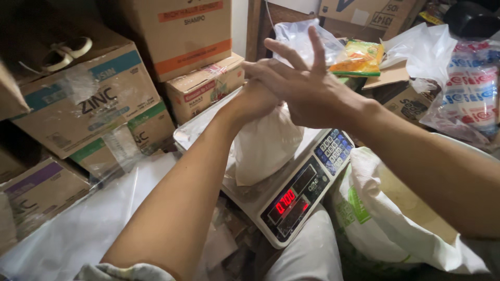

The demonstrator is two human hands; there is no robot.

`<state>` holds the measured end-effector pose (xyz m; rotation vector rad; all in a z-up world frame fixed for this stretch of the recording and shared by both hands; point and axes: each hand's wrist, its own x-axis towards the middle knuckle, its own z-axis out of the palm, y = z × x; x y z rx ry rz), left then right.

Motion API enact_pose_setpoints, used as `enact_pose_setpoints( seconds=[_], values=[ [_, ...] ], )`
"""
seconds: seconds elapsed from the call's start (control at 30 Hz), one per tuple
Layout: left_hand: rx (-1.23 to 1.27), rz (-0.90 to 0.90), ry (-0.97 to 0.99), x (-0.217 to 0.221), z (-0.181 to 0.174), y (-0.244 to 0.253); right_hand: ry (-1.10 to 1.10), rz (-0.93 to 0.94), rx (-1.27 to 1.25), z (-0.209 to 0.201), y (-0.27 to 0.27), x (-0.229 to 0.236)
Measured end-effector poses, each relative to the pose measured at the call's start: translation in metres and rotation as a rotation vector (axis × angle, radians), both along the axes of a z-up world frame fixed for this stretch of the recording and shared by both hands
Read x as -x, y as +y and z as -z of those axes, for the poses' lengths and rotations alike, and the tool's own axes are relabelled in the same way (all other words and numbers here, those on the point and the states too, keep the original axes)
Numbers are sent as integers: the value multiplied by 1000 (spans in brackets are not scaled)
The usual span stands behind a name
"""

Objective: The person scoops flour from a large sack into small plastic bags, weighs each bag on a digital scale, adjusts the amount by hand, and ties the bags closed. The process is repeated multiple times.

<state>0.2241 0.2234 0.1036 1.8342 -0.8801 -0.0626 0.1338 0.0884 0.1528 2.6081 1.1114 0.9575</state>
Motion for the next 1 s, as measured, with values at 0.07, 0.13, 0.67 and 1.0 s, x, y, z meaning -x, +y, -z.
enact_pose_setpoints(
  seconds=[0.07, 0.13, 0.67, 1.0],
  values=[
    [-26, 115, -39, -5, 1, 2, -13, 37, 47, -5, -5, -1],
    [-100, 167, -9, -9, -1, 1, -21, 91, 82, -3, -11, 0],
    [-343, 296, -65, 5, -18, 34, 177, 385, 218, -21, -24, 16],
    [-342, 227, -740, 25, -18, 57, 430, 250, -55, -2, -51, 40]
  ],
)
